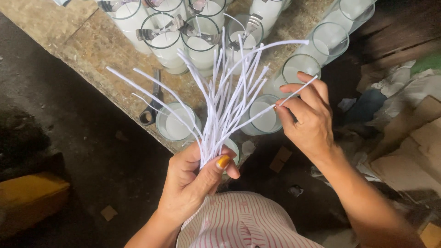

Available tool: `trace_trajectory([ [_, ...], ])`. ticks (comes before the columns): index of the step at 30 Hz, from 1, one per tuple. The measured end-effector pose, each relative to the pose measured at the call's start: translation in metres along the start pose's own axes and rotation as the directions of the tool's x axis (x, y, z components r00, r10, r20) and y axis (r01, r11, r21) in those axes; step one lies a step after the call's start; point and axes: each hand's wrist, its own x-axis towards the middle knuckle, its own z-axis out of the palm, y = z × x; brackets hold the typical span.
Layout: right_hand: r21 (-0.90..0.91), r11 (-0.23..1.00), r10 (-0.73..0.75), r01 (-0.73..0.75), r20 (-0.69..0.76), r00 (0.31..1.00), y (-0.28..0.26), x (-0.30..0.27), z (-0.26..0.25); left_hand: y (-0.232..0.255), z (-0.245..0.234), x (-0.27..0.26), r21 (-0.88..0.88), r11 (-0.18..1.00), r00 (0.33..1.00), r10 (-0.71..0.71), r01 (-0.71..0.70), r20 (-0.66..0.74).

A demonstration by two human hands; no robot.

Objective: The person is inserting candle wicks into glass jars that have already been filled with wax.

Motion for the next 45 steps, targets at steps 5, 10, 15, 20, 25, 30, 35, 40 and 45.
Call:
trace_trajectory([
  [5, 0.011, 1.000, 0.011, -0.011, 0.044, 0.999, -0.004, -0.002, 0.006, -0.002, 0.000, 0.003, -0.016, 1.000, 1.000, 0.020, -0.020, 0.008],
  [10, 0.005, 0.997, 0.079, -0.081, 0.177, 0.981, -0.001, -0.009, 0.012, -0.001, 0.000, 0.006, 0.007, 1.000, 1.000, 0.017, -0.017, 0.018],
  [15, -0.083, 0.982, 0.187, -0.168, 0.357, 0.915, -0.001, -0.003, 0.013, 0.004, 0.003, 0.011, 0.022, 1.000, 0.999, 0.003, -0.004, 0.038],
  [20, -0.035, 0.981, 0.191, -0.192, 0.369, 0.910, 0.005, -0.007, 0.024, 0.003, 0.005, 0.013, 0.040, 0.999, 0.999, 0.018, -0.020, 0.049],
  [25, -0.091, 0.974, 0.226, -0.206, 0.420, 0.879, 0.004, -0.001, 0.025, -0.001, 0.003, 0.012, 0.046, 0.999, 0.999, 0.010, -0.012, 0.050],
  [30, -0.051, 0.958, 0.268, -0.282, 0.509, 0.818, 0.010, 0.010, 0.000, -0.006, 0.009, 0.013, -0.059, 0.998, 0.996, -0.001, 0.006, 0.086],
  [35, 0.407, 0.864, 0.143, -0.297, 0.368, 0.919, -0.011, 0.034, -0.066, -0.009, 0.039, 0.023, 0.061, 0.997, 0.993, 0.037, -0.044, 0.113],
  [40, 0.726, 0.528, 0.151, -0.441, 0.432, 0.889, 0.008, 0.018, -0.068, -0.029, 0.079, 0.043, 0.226, 0.971, 0.996, 0.059, -0.074, 0.070],
  [45, 0.705, 0.528, 0.119, -0.474, 0.491, 0.863, 0.052, 0.022, -0.073, -0.053, 0.121, 0.070, 0.348, 0.934, 0.990, 0.114, -0.078, -0.083],
])
